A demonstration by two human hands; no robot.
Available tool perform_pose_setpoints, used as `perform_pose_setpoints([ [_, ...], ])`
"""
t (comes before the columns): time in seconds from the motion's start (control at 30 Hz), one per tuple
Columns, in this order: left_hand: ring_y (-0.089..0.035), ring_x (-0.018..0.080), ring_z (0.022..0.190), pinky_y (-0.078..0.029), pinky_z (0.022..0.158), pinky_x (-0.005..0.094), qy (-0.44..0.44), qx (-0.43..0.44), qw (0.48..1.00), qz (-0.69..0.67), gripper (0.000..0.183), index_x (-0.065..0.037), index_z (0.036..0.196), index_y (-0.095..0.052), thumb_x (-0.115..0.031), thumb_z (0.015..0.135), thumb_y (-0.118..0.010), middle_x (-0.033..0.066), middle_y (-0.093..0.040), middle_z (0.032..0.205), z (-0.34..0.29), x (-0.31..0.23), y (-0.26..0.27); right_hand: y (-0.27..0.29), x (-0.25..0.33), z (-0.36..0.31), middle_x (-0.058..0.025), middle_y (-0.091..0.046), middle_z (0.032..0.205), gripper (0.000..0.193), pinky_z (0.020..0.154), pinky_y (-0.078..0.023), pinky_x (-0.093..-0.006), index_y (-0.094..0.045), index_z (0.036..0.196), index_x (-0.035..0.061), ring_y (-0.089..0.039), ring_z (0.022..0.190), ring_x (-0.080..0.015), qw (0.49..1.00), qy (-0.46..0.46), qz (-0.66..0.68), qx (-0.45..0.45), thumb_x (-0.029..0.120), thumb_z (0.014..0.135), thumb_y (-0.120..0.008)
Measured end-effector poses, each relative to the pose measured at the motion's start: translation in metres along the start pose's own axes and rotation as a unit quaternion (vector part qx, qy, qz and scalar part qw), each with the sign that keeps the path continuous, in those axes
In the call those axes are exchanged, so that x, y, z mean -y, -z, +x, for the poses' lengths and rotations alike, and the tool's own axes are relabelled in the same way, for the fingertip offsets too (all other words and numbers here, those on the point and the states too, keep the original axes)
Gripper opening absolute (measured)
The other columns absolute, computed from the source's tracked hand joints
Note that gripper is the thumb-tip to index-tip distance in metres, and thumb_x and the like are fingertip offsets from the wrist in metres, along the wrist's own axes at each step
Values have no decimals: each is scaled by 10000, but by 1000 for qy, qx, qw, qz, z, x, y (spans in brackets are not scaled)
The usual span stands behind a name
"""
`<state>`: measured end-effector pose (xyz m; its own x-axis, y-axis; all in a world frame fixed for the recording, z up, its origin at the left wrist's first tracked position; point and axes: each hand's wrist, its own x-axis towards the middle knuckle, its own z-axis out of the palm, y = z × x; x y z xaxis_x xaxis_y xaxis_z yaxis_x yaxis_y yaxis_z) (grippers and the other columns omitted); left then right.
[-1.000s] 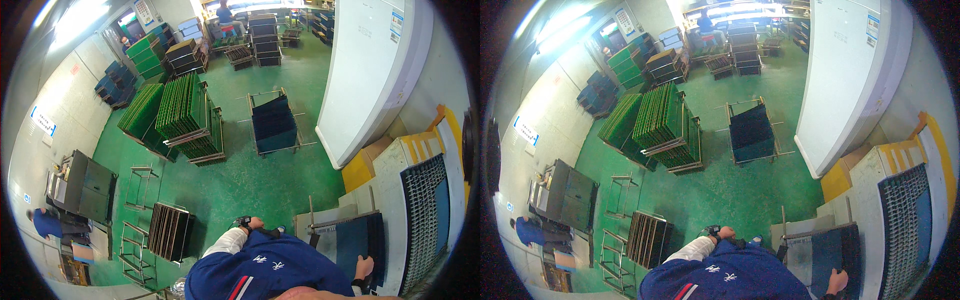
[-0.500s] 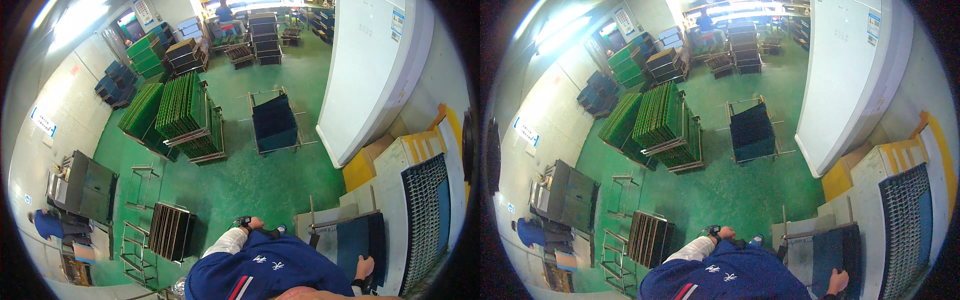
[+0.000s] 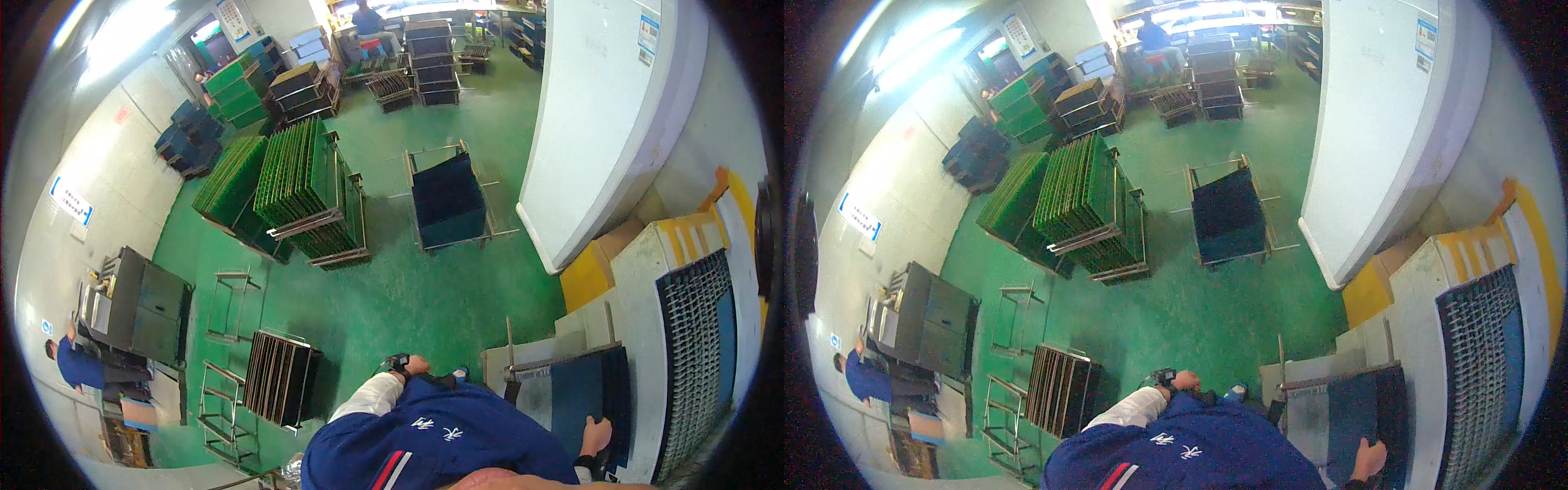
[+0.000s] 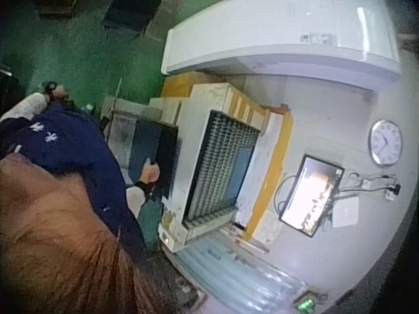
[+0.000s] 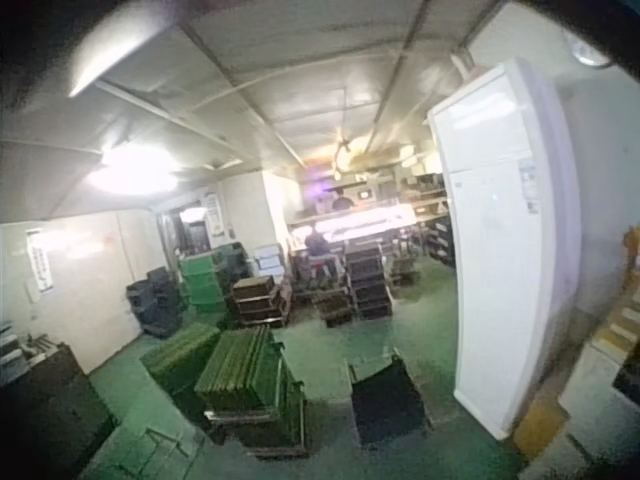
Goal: Manually feeding blue metal sheets into an automated processing machine.
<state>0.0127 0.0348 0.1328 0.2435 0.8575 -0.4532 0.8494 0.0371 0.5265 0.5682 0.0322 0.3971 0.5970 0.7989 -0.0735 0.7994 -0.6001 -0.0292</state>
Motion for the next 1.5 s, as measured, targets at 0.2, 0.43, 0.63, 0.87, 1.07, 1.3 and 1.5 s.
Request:
perform_pose_setpoints([
  [0.2,-613,133,629,-474,579,270,83,10,995,-45,161,-97,684,-656,-239,664,-585,22,-642,680,1,2,-8,23,19,-12,-188,-604,858,398,713,-452,-399,-609,860,-5,-578,816,-335,1000,-3,11,-9,308,631,-695],
  [0.43,-618,135,640,-480,589,264,176,-2,962,-210,187,-70,690,-647,-225,703,-543,30,-643,687,12,31,-45,14,16,-2,-175,-606,858,374,705,-452,-400,-606,849,-7,-576,819,-334,999,29,0,-19,290,638,-693],
  [0.63,-622,135,617,-489,587,252,66,1,993,-93,202,-57,691,-644,-239,700,-557,36,-645,683,6,14,-26,19,15,-8,-187,-607,861,380,697,-452,-398,-606,873,-15,-578,815,-340,999,13,17,-30,259,627,-698],
  [0.87,-623,137,610,-491,591,248,175,-1,969,-174,210,-70,703,-653,-260,685,-567,33,-647,673,2,5,-23,40,32,-11,-195,-575,1003,435,815,-426,-373,-582,995,-25,-540,946,-330,997,-29,11,70,243,667,-680],
  [1.07,-620,156,660,-484,608,259,220,6,957,-187,207,-77,696,-651,-261,688,-556,33,-643,681,1,3,-20,35,27,-11,-197,-584,972,418,811,-427,-374,-584,986,-28,-542,933,-339,998,-22,5,61,231,670,-671],
  [1.3,-614,156,697,-474,610,277,210,21,944,-253,204,-54,734,-638,-238,710,-554,38,-643,727,5,17,-30,49,41,-23,-200,-583,972,411,804,-430,-379,-582,983,-30,-545,925,-344,999,-15,17,44,221,670,-669],
  [1.5,-607,139,707,-468,619,260,166,59,940,-292,169,-70,796,-642,-213,735,-574,34,-648,771,14,51,-54,61,51,-30,-194,-588,960,412,786,-438,-386,-580,986,-28,-551,911,-342,999,-18,20,37,227,674,-671],
])
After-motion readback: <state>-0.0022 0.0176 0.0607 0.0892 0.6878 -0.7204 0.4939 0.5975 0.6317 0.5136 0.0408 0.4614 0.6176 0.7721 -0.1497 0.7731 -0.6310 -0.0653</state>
